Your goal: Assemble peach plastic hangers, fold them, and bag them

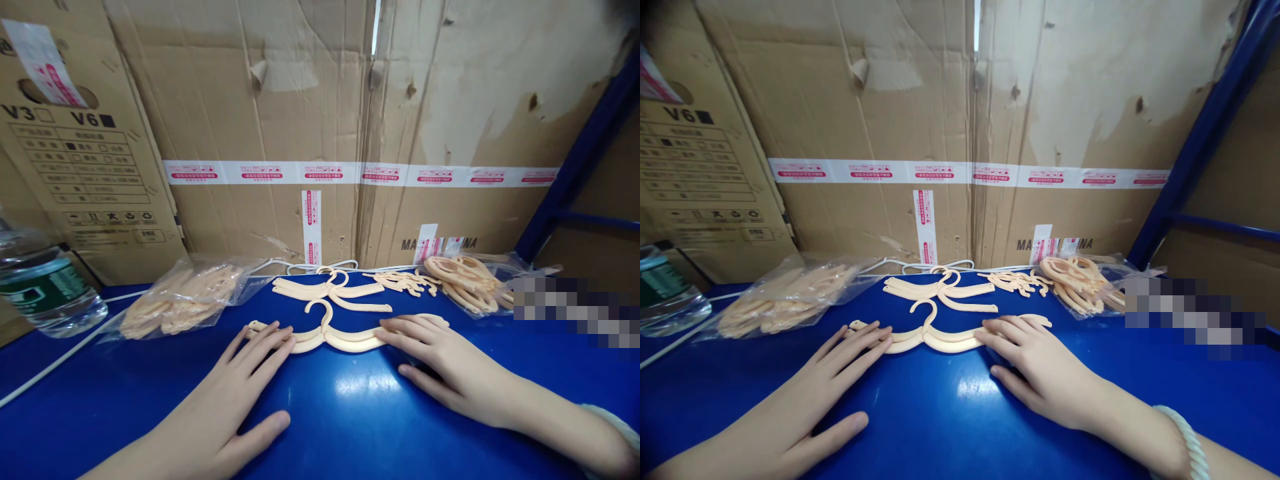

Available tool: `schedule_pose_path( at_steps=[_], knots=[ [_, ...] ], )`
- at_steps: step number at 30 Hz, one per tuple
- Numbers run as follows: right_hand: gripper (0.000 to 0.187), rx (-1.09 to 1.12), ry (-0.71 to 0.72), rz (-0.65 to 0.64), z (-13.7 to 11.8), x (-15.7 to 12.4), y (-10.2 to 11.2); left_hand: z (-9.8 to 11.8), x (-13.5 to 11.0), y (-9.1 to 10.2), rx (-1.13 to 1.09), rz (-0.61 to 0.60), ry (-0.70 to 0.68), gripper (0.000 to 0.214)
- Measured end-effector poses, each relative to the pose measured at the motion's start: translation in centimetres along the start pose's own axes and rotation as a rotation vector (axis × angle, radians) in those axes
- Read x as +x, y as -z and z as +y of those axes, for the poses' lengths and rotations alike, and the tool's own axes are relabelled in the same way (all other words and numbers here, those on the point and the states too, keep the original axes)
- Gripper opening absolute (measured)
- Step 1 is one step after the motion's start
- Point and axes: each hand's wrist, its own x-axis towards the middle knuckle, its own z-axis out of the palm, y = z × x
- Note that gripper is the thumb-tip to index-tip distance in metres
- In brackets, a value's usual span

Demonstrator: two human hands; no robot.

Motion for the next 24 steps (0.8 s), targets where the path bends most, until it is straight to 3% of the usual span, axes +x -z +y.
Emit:
schedule_pose_path(
  at_steps=[15, 19, 24],
  knots=[
    [0.053, -0.004, -0.003, -0.006, 0.06, 0.09, -0.03, 0.35, 0.23, 0.25, 0.002, 0.019, 0.031, 0.051],
    [0.053, -0.002, -0.012, -0.028, 0.03, 0.02, 0.01, 0.25, 0.03, -0.22, 0.036, 0.068, 0.057, 0.056],
    [0.053, -0.009, -0.033, -0.043, -0.01, -0.1, -0.07, -0.05, 0.04, -0.13, 0.073, 0.04, 0.03, 0.065]
  ],
)
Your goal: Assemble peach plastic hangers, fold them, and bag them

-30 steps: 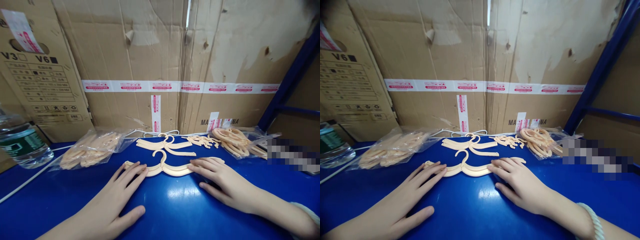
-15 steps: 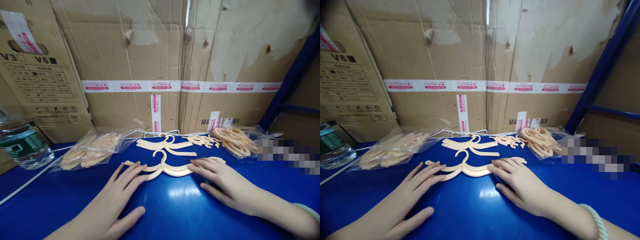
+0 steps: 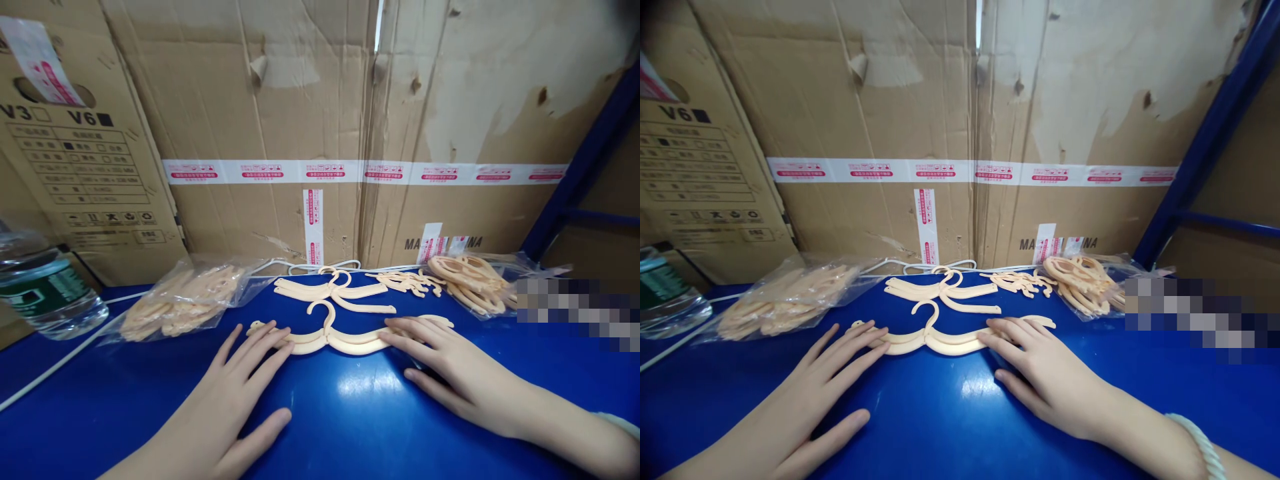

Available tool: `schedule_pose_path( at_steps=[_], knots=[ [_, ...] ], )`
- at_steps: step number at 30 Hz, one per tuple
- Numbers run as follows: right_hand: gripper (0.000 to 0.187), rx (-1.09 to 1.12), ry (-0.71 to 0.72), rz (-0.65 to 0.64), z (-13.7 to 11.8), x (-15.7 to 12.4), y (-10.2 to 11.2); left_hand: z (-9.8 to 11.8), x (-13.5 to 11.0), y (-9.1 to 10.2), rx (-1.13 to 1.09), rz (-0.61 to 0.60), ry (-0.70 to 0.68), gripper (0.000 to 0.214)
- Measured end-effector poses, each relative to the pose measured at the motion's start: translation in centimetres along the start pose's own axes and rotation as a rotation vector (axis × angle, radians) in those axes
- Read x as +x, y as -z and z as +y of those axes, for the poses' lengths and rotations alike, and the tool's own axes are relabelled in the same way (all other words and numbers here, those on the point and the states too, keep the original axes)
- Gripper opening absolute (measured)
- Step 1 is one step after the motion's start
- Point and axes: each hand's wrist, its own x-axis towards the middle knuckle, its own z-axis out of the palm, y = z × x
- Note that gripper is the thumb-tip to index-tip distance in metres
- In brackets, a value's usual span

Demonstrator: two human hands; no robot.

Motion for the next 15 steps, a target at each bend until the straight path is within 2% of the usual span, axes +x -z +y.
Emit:
schedule_pose_path(
  at_steps=[15],
  knots=[
    [0.052, -0.025, 0.01, -0.005, -0.25, -0.01, 0.23, -0.03, -0.12, -0.14, 0.125, 0.036, -0.069, 0.069]
  ],
)
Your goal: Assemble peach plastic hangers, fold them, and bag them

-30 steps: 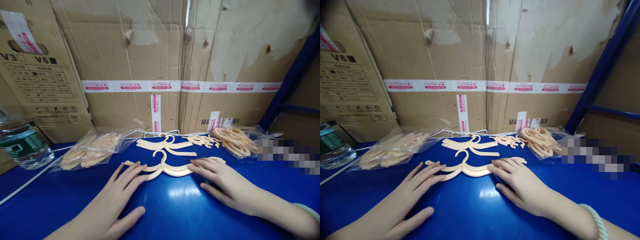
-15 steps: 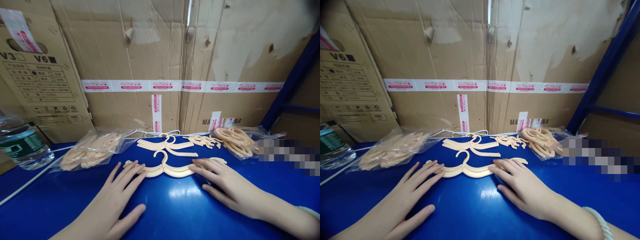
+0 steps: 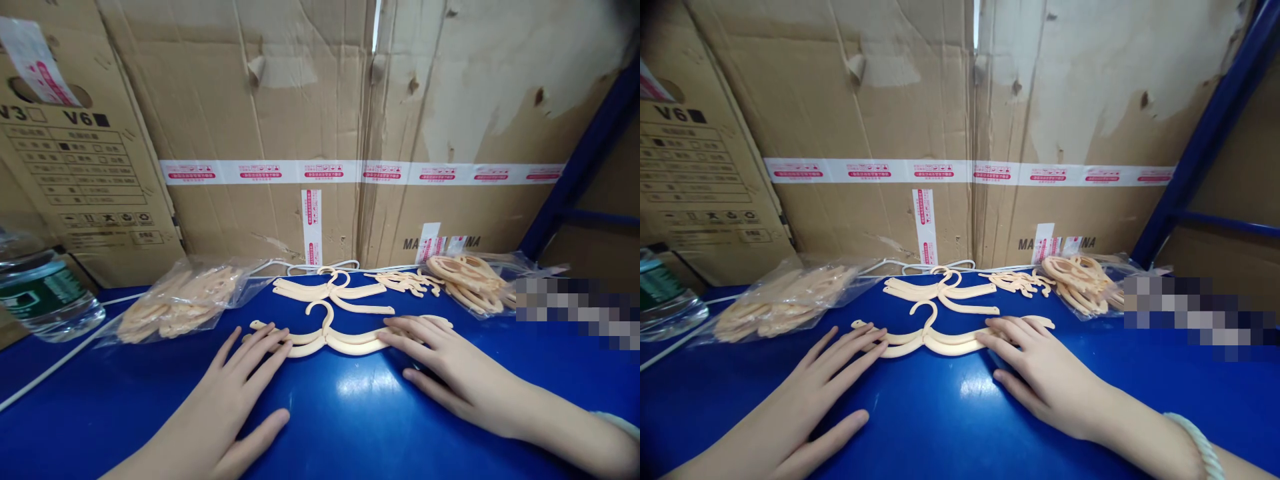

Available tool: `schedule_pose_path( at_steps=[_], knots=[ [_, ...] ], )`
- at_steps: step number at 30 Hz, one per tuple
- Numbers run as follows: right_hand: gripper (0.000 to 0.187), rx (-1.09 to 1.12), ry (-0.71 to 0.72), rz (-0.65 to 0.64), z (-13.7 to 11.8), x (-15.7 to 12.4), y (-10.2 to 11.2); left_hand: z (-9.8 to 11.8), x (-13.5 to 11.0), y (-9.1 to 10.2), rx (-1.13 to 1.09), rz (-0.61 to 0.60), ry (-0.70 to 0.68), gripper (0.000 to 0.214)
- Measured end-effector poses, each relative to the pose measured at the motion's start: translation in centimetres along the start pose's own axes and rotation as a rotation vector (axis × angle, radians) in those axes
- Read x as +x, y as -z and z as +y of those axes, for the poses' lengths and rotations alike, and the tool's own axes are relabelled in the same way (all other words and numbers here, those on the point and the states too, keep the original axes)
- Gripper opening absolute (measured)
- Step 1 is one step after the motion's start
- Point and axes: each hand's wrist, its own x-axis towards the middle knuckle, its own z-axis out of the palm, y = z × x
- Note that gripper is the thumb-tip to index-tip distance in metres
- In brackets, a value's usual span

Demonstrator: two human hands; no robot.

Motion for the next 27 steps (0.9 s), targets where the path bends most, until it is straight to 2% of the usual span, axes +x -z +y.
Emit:
schedule_pose_path(
  at_steps=[8, 12, 15, 19, 22, 25, 27],
  knots=[
    [0.052, -0.009, 0.006, 0.015, 0.1, 0.0, -0.2, -0.3, 0.1, -0.1, -0.009, -0.003, -0.01, 0.07],
    [0.048, 0.022, 0.023, 0.042, 0.2, 0.1, -0.2, 0.1, 0.1, -0.3, -0.09, 0.029, 0.035, 0.062],
    [0.041, 0.116, -0.001, 0.114, 0.6, 0.0, -0.5, 0.5, 0.2, -0.3, -0.175, 0.097, 0.078, 0.051],
    [0.03, 0.321, -0.114, 0.323, 1.7, -0.1, -0.8, 0.7, 0.4, 0.0, -0.229, 0.151, 0.014, 0.041],
    [0.028, 0.444, -0.28, 0.456, 2.6, 0.0, -0.8, 0.5, 0.4, 0.3, -0.25, 0.168, -0.058, 0.04],
    [0.032, 0.526, -0.425, 0.508, 3.2, 0.0, -0.6, 0.6, 0.4, 0.5, -0.29, 0.163, -0.059, 0.035],
    [0.033, 0.558, -0.467, 0.509, 3.4, 0.1, -0.5, 0.8, 0.4, 0.4, -0.318, 0.158, -0.032, 0.031]
  ],
)
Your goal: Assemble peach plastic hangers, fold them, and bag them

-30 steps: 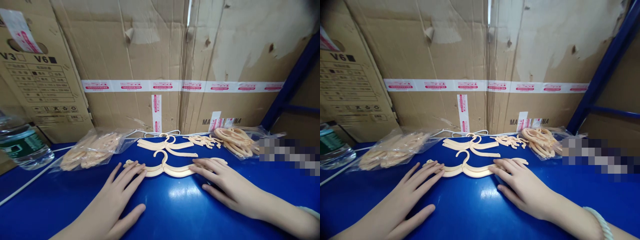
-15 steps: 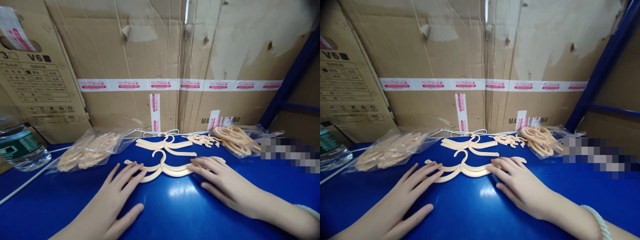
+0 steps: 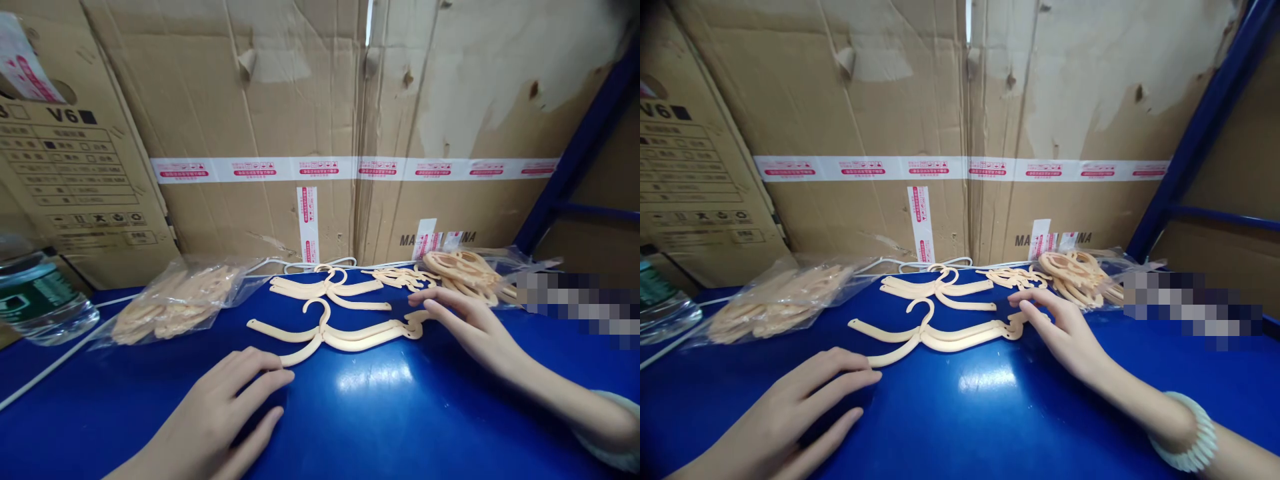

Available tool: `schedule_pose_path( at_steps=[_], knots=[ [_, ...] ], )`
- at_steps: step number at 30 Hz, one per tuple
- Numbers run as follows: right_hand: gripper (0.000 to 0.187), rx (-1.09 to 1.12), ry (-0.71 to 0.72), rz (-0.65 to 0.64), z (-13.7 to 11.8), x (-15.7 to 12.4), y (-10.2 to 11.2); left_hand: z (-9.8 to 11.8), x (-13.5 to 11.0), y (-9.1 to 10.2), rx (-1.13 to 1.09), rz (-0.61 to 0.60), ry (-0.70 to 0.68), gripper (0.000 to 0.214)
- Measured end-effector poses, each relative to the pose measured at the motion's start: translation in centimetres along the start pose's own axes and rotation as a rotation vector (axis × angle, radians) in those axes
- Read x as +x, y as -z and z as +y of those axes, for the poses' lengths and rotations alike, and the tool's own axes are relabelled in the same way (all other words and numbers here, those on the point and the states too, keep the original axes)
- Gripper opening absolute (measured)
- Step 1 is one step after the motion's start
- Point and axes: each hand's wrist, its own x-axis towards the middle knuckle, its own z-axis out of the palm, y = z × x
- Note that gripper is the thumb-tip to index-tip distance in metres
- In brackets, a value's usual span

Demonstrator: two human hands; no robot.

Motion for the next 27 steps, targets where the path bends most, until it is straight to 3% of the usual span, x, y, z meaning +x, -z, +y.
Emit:
schedule_pose_path(
  at_steps=[5, 20, 27],
  knots=[
    [0.031, -0.02, 0.031, -0.006, 0.0, -0.1, -0.1, 0.3, 0.2, -0.3, -0.026, 0.02, 0.037, 0.031],
    [0.021, -0.137, 0.439, -0.048, -1.9, -1.3, -0.6, 0.1, 0.0, -0.6, 0.065, 0.076, 0.087, 0.03],
    [0.019, -0.12, 0.364, -0.063, -1.9, -0.9, -0.8, 0.3, 0.1, -0.5, 0.075, 0.08, 0.106, 0.036]
  ],
)
